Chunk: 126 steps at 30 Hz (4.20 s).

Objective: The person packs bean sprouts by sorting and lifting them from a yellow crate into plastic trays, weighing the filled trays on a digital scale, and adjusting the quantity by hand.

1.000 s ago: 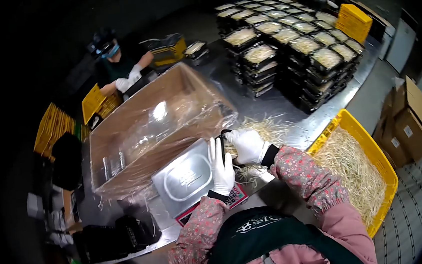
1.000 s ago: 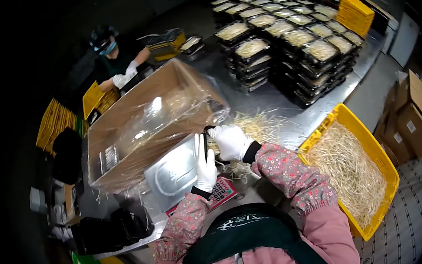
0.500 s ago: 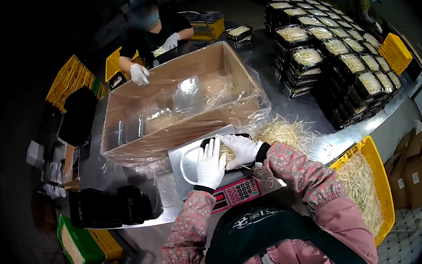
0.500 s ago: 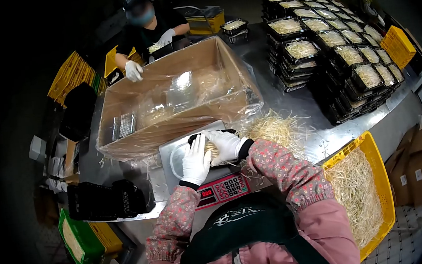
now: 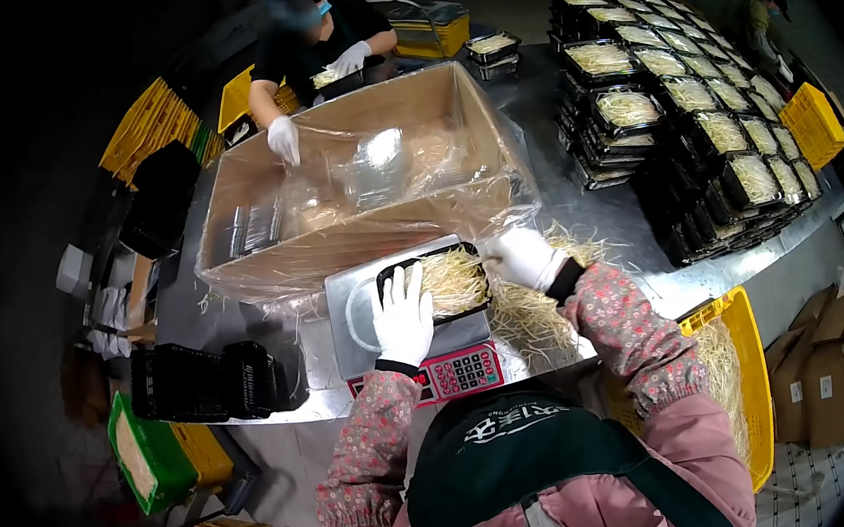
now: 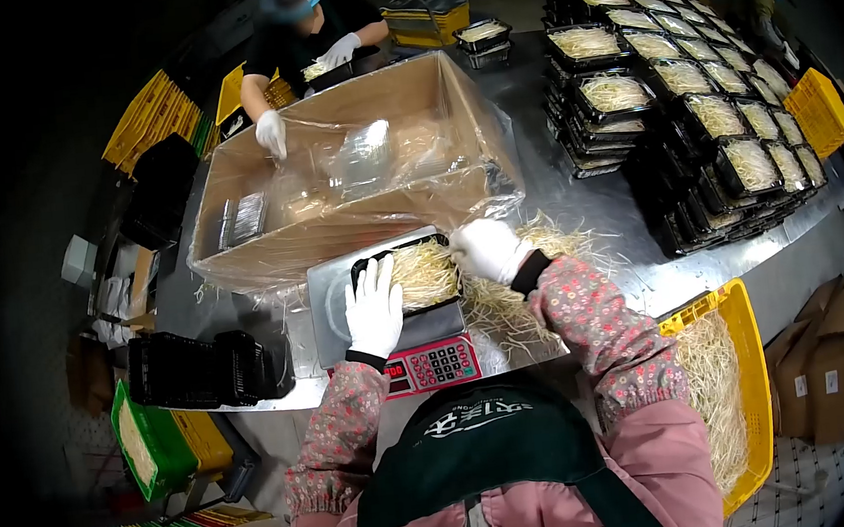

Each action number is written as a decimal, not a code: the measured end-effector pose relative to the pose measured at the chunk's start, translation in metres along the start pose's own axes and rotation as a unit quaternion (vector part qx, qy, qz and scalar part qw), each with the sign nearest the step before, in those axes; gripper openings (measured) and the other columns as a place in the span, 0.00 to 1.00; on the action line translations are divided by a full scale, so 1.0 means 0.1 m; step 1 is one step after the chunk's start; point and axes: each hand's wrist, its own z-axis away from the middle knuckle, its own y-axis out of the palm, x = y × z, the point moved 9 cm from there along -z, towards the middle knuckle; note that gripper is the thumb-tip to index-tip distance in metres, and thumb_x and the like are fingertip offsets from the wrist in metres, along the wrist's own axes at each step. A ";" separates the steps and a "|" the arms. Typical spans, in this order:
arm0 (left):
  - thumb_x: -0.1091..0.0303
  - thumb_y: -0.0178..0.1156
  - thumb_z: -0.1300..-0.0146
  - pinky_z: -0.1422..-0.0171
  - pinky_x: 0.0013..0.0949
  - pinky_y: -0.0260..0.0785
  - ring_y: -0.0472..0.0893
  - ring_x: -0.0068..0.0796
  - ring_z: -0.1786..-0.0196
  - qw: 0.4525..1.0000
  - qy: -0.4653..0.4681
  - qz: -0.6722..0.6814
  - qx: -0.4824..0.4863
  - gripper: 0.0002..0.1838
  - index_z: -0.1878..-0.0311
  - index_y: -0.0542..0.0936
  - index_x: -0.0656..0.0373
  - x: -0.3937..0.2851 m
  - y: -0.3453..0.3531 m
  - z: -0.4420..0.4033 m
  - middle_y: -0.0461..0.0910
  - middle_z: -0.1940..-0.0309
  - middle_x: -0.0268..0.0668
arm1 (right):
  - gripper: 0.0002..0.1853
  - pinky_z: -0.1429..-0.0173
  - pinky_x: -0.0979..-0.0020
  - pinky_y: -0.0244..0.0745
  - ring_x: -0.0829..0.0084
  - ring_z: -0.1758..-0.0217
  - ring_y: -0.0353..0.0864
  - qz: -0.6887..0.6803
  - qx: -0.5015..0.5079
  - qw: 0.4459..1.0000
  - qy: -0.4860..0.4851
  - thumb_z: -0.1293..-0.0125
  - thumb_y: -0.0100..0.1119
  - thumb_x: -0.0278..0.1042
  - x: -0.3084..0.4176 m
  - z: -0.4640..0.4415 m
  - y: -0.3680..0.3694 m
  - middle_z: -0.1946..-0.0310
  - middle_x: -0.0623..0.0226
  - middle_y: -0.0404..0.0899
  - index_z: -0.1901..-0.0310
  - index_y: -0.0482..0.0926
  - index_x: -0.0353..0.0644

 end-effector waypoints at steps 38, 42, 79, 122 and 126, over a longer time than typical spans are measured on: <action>0.67 0.59 0.32 0.21 0.47 0.57 0.70 0.52 0.27 0.980 -0.026 0.196 -0.020 0.31 0.27 0.68 0.65 0.20 -0.37 0.13 0.70 0.29 0.52 | 0.44 0.30 0.51 0.67 0.50 0.31 0.72 -0.011 0.124 0.987 -0.103 0.36 0.65 0.60 0.81 -0.23 1.01 0.31 0.50 0.71 0.26 0.65 0.40; 0.62 0.56 0.29 0.22 0.47 0.59 0.73 0.50 0.30 0.991 0.046 0.127 0.001 0.29 0.28 0.70 0.63 0.00 -0.16 0.08 0.74 0.31 0.49 | 0.37 0.31 0.56 0.70 0.52 0.36 0.75 -0.075 0.084 0.981 -0.155 0.39 0.72 0.49 0.58 -0.17 0.86 0.37 0.56 0.77 0.30 0.73 0.46; 0.52 0.67 0.36 0.28 0.52 0.62 0.71 0.54 0.32 0.982 0.098 0.155 0.049 0.43 0.23 0.63 0.61 -0.29 -0.02 -0.19 0.73 0.33 0.52 | 0.06 0.57 0.56 0.81 0.53 0.63 0.87 -0.025 0.002 1.000 -0.005 0.37 0.63 0.36 0.01 0.09 -0.07 0.70 0.57 0.85 0.65 0.86 0.44; 0.42 0.45 0.20 0.52 0.32 0.78 0.84 0.34 0.49 0.667 -0.277 0.682 -0.113 0.33 0.34 0.76 0.65 0.82 -0.84 0.07 0.84 0.46 0.43 | 0.08 0.43 0.60 0.78 0.55 0.53 0.84 -0.153 -0.243 0.958 0.007 0.33 0.67 0.34 -0.85 -1.41 -0.75 0.58 0.57 0.85 0.57 0.85 0.40; 0.26 0.41 0.27 0.63 0.28 0.75 0.84 0.31 0.54 0.504 -0.295 0.812 -0.010 0.48 0.25 0.65 0.64 0.81 -0.84 -0.06 0.83 0.44 0.44 | 0.09 0.30 0.63 0.68 0.69 0.40 0.79 -0.346 -0.107 0.908 -0.213 0.27 0.61 0.33 0.48 -0.90 -1.35 0.45 0.66 0.84 0.50 0.87 0.45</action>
